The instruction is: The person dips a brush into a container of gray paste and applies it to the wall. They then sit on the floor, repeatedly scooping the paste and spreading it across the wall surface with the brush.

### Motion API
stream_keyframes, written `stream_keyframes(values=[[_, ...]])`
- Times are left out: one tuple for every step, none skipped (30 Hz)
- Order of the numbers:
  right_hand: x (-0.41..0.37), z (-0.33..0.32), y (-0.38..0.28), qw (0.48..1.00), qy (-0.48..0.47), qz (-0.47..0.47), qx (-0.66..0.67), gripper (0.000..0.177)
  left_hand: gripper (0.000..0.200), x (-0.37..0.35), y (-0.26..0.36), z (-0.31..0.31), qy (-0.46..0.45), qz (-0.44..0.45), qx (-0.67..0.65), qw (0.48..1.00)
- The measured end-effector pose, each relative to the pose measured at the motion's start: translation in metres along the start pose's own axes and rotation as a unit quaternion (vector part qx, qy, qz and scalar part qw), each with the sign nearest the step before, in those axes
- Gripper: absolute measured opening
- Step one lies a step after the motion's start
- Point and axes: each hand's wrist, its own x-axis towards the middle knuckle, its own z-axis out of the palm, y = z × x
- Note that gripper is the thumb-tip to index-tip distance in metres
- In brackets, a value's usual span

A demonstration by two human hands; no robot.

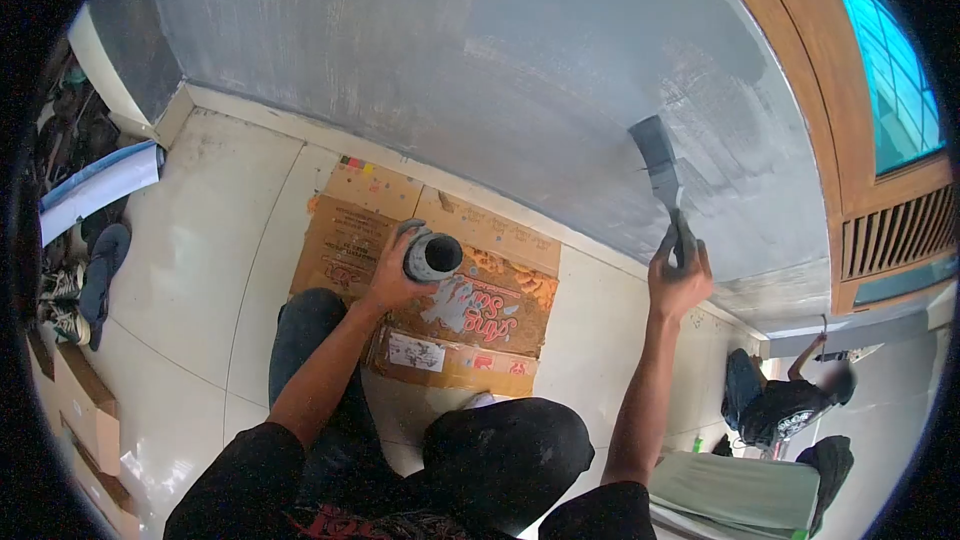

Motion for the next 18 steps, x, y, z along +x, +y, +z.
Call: stream_keyframes(values=[[-0.003,-0.004,-0.011,1.000,0.008,-0.017,0.019,0.023,0.101,-0.001,0.000,0.001,0.004,0.004,-0.001,1.000],[-0.008,-0.004,-0.021,0.999,0.017,-0.032,0.039,0.024,0.102,-0.001,-0.001,0.000,0.008,0.009,0.000,1.000],[-0.005,0.007,-0.033,0.984,0.072,-0.107,0.126,0.028,0.102,-0.001,-0.002,0.001,0.007,0.007,0.002,1.000],[-0.002,0.014,-0.051,0.984,0.071,-0.103,0.129,0.028,0.102,0.000,-0.003,0.001,0.006,0.015,0.000,1.000],[0.004,0.017,-0.072,0.977,0.062,-0.126,0.160,0.031,0.102,0.001,-0.004,-0.001,0.006,0.023,-0.001,1.000],[0.009,0.024,-0.093,0.969,0.053,-0.149,0.192,0.035,0.102,0.000,-0.005,-0.002,0.006,0.022,0.004,1.000],[0.014,0.034,-0.113,0.966,0.039,-0.140,0.214,0.038,0.102,0.000,-0.004,-0.004,0.005,0.025,0.019,1.000],[0.020,0.046,-0.130,0.963,0.026,-0.130,0.235,0.041,0.102,0.000,-0.004,-0.004,0.003,0.029,0.034,0.999],[0.027,0.058,-0.142,0.963,0.027,-0.127,0.236,0.041,0.102,0.000,-0.003,-0.005,0.001,0.029,0.036,0.999],[0.032,0.069,-0.152,0.967,0.027,-0.134,0.215,0.041,0.103,0.000,-0.002,-0.004,0.002,0.019,0.028,0.999],[0.034,0.075,-0.154,0.971,0.026,-0.141,0.192,0.041,0.103,-0.001,-0.002,-0.003,0.002,0.009,0.019,1.000],[0.033,0.077,-0.147,0.972,0.024,-0.138,0.189,0.041,0.103,-0.002,-0.001,-0.003,-0.001,0.007,0.018,1.000],[0.033,0.080,-0.135,0.971,0.042,-0.138,0.189,0.041,0.103,-0.001,0.000,-0.003,-0.007,-0.003,0.016,1.000],[0.033,0.083,-0.122,0.970,0.060,-0.138,0.189,0.041,0.103,0.000,0.002,-0.003,-0.010,-0.013,0.015,1.000],[0.024,0.080,-0.103,0.982,0.019,-0.092,0.165,0.039,0.103,0.000,0.003,-0.004,-0.011,-0.014,0.013,1.000],[0.017,0.075,-0.088,0.984,0.029,-0.086,0.154,0.040,0.102,0.001,0.005,-0.005,-0.009,-0.004,0.016,1.000],[0.009,0.068,-0.075,0.986,0.039,-0.081,0.144,0.040,0.102,0.000,0.006,-0.005,-0.007,0.006,0.019,1.000],[-0.002,0.059,-0.063,0.985,0.038,-0.083,0.143,0.040,0.102,-0.001,0.005,-0.005,-0.006,0.005,0.017,1.000]])
